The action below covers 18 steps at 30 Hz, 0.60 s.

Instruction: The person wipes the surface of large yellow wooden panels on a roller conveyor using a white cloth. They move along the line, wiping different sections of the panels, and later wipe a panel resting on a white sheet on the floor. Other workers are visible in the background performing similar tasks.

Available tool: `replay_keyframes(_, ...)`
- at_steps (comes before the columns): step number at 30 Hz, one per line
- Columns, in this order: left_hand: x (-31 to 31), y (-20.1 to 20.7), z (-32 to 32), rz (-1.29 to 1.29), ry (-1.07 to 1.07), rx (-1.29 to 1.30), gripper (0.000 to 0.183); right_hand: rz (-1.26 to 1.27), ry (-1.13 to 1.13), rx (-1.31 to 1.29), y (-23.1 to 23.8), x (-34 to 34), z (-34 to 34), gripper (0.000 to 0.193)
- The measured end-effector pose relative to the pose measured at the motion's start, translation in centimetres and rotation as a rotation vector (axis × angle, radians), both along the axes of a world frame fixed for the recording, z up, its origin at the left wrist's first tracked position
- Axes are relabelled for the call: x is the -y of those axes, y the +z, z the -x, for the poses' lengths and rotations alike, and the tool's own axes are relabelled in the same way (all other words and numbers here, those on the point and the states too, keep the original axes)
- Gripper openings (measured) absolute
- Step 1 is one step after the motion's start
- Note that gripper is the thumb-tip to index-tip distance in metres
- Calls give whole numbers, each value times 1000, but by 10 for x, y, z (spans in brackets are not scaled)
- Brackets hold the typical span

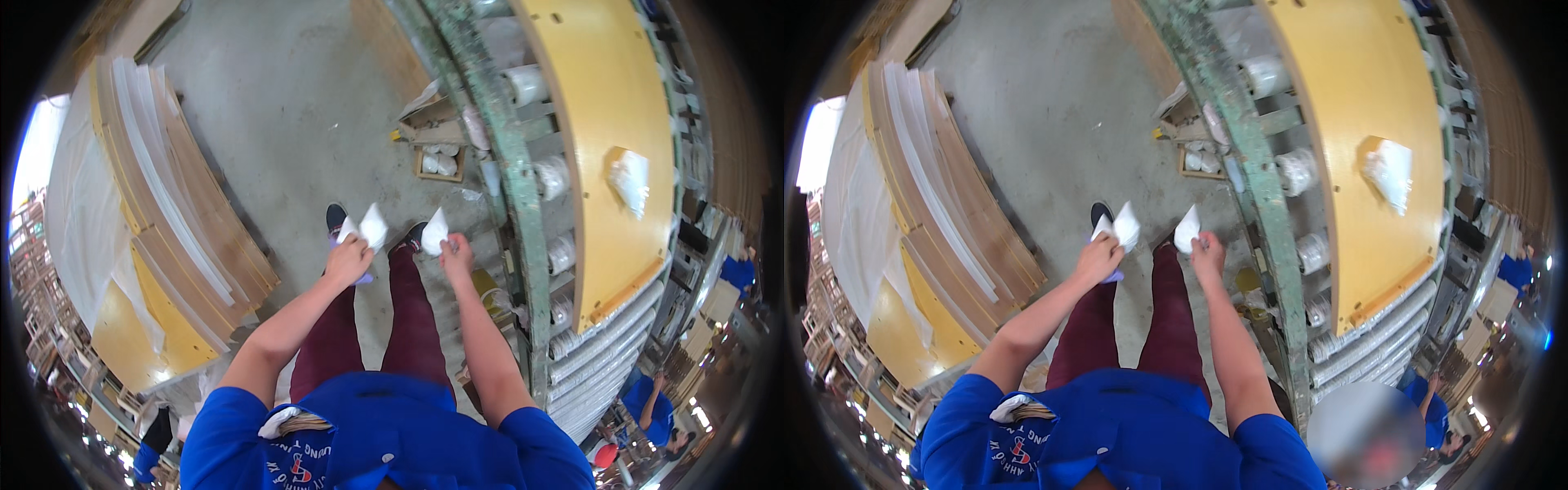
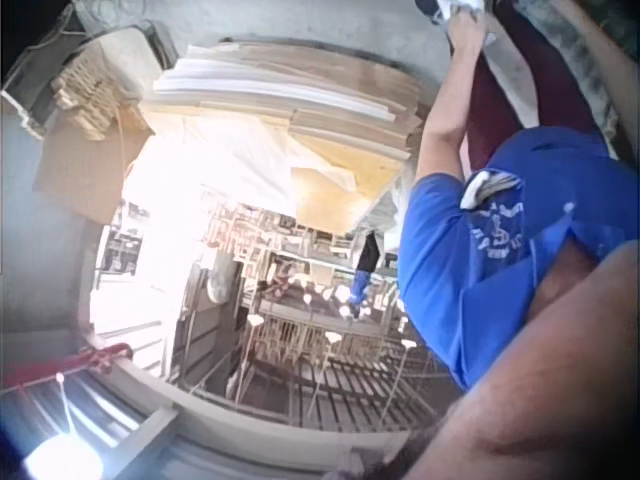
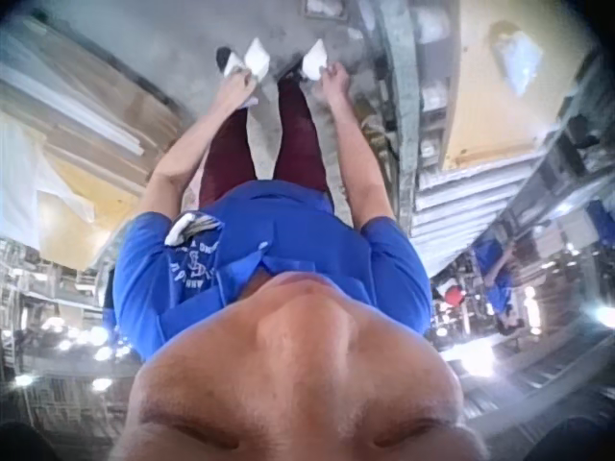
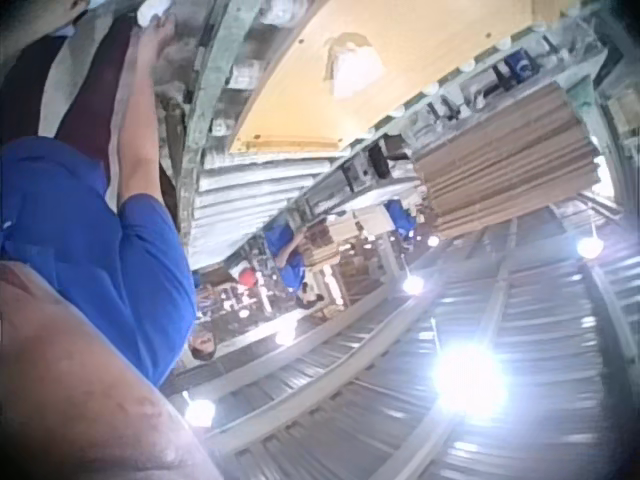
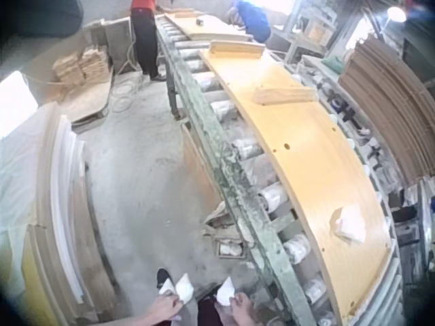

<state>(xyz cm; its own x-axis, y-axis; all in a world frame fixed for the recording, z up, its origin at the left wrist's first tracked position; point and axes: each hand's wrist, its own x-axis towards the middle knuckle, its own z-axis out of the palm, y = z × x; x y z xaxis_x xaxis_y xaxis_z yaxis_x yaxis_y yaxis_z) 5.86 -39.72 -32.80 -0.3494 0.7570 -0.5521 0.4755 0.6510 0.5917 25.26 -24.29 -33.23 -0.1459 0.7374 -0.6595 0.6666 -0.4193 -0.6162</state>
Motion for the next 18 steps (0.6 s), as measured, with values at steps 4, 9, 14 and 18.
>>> replay_keyframes(4,-62,-61,-21,-53,-121,-28,24,-131,-93,-43,-88,-34,-9,15)
replay_keyframes(9,-137,-164,-48,-262,-206,-39,22,-318,-156,-61,-176,-91,-26,14)
replay_keyframes(14,-213,-256,-64,-323,-297,-33,21,-451,-245,-22,-228,-129,-28,13)
replay_keyframes(18,-239,-327,-74,-228,-403,-122,21,-654,-153,24,-269,-159,-32,9)
